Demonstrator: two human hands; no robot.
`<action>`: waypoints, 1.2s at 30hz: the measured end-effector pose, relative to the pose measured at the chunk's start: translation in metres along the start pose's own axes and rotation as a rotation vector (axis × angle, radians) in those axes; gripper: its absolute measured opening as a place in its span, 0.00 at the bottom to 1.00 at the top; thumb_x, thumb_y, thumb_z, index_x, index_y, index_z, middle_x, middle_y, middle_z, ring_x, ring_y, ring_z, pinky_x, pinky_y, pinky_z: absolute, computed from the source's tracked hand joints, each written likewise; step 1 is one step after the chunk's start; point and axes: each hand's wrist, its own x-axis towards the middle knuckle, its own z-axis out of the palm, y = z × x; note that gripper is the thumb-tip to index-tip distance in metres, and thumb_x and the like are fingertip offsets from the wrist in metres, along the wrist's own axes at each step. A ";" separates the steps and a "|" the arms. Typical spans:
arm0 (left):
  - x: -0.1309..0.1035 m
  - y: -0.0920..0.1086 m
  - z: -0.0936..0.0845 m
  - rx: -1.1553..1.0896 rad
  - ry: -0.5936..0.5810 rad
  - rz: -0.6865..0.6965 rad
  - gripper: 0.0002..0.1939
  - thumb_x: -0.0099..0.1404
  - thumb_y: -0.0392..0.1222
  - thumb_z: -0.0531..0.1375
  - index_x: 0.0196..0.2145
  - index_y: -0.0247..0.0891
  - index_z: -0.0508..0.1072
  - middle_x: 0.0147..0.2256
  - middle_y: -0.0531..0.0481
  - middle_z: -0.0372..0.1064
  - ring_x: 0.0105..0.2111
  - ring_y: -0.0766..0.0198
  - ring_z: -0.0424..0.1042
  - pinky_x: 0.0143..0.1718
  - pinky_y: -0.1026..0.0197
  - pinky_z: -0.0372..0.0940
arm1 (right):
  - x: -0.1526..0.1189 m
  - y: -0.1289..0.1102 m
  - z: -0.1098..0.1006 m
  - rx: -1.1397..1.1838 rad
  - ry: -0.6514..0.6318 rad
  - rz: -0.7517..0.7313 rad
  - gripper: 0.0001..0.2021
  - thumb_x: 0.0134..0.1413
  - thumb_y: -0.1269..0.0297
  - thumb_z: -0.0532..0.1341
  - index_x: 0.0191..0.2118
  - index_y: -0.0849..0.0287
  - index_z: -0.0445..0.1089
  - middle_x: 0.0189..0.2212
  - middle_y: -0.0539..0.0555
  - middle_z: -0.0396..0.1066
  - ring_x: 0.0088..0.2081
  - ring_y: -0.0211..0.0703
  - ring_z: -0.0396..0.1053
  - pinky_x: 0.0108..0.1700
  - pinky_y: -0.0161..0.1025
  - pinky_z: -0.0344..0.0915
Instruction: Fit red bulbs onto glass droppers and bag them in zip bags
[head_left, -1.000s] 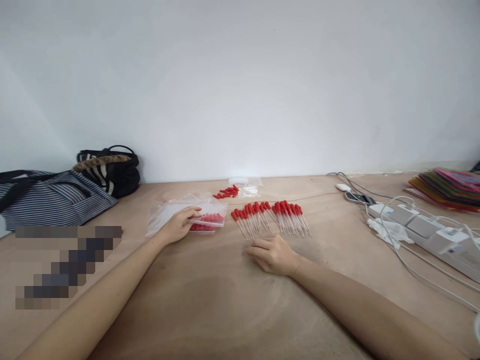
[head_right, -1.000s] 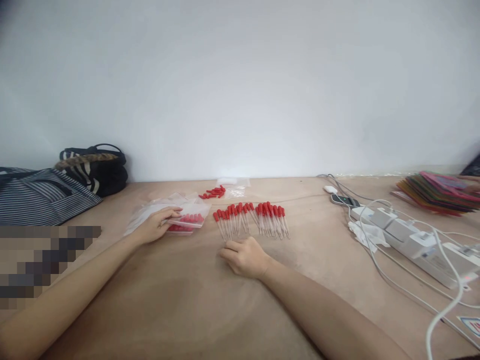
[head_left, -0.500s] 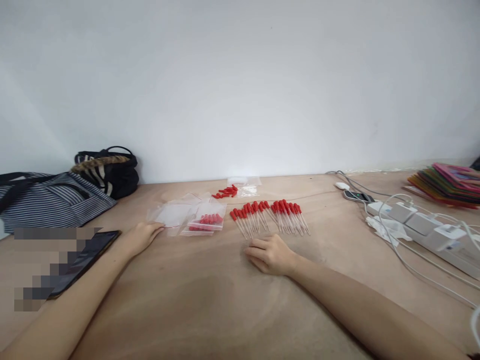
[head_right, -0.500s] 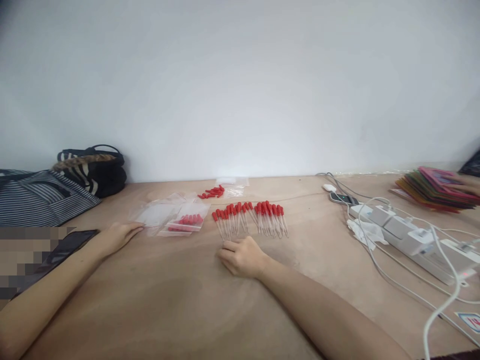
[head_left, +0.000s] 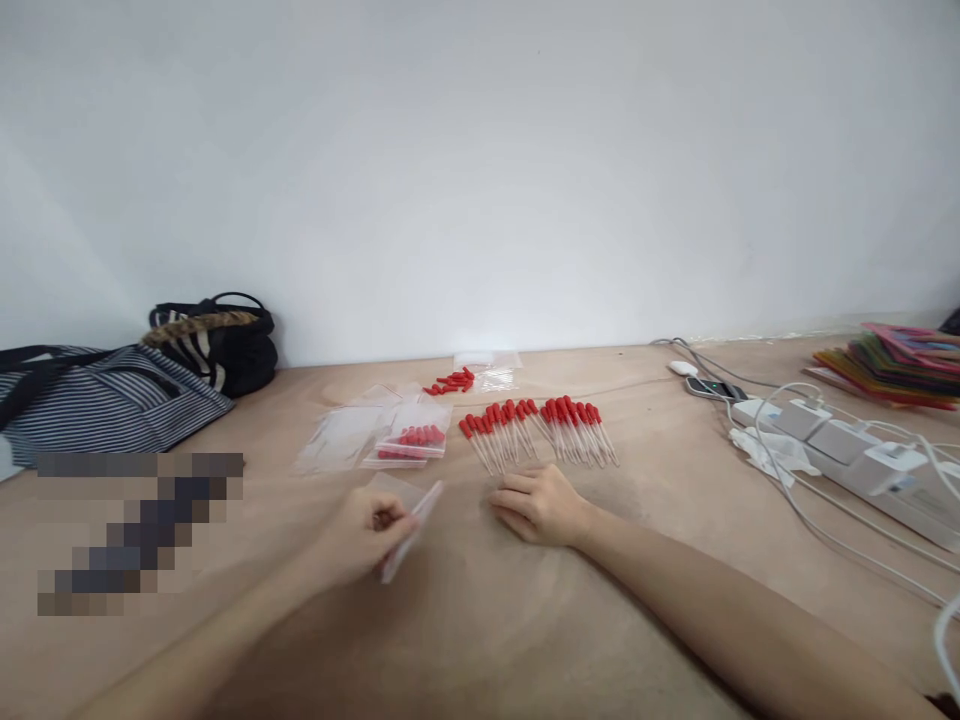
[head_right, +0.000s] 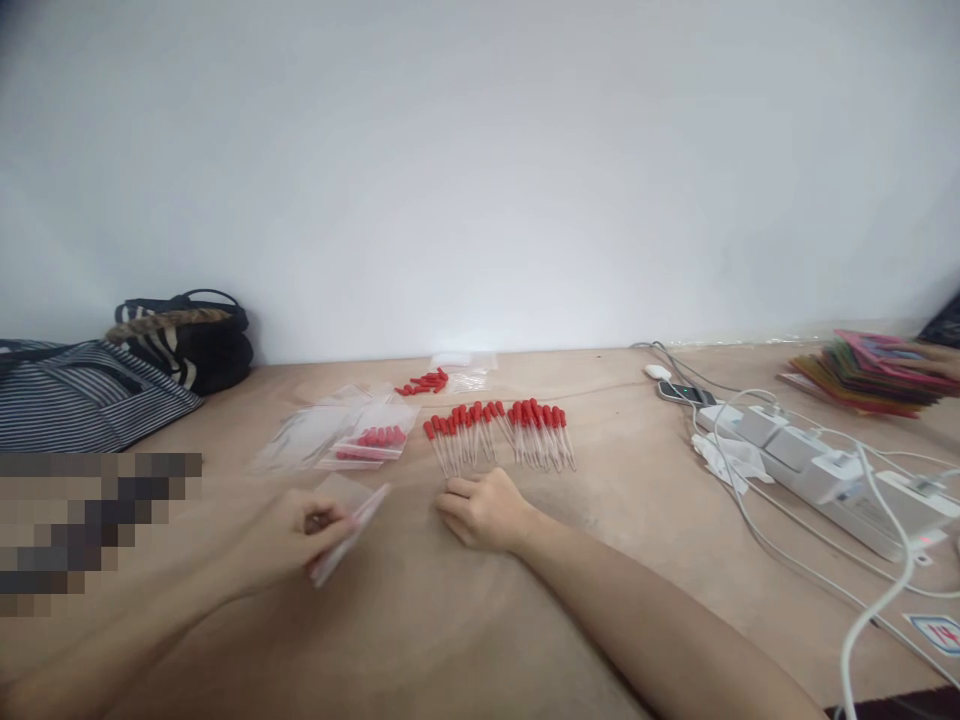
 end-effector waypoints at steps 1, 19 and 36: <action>0.002 0.002 0.013 -0.041 -0.030 0.014 0.18 0.54 0.52 0.54 0.14 0.37 0.63 0.10 0.57 0.61 0.12 0.69 0.62 0.14 0.69 0.56 | 0.000 0.000 -0.001 0.004 0.005 0.010 0.09 0.54 0.68 0.50 0.31 0.59 0.67 0.22 0.48 0.66 0.22 0.33 0.59 0.24 0.33 0.51; 0.021 0.003 0.034 0.373 -0.220 0.456 0.52 0.47 0.66 0.58 0.61 0.34 0.44 0.60 0.35 0.43 0.59 0.42 0.43 0.56 0.42 0.46 | 0.000 -0.003 -0.008 0.189 -0.179 0.033 0.10 0.54 0.66 0.52 0.35 0.55 0.71 0.27 0.51 0.68 0.30 0.37 0.62 0.30 0.34 0.57; 0.021 0.005 0.045 0.330 -0.120 0.359 0.52 0.46 0.66 0.59 0.60 0.34 0.45 0.59 0.34 0.47 0.58 0.43 0.47 0.55 0.41 0.48 | 0.001 0.001 -0.015 0.328 -0.257 0.053 0.10 0.52 0.65 0.54 0.34 0.57 0.73 0.29 0.52 0.67 0.31 0.38 0.61 0.33 0.36 0.58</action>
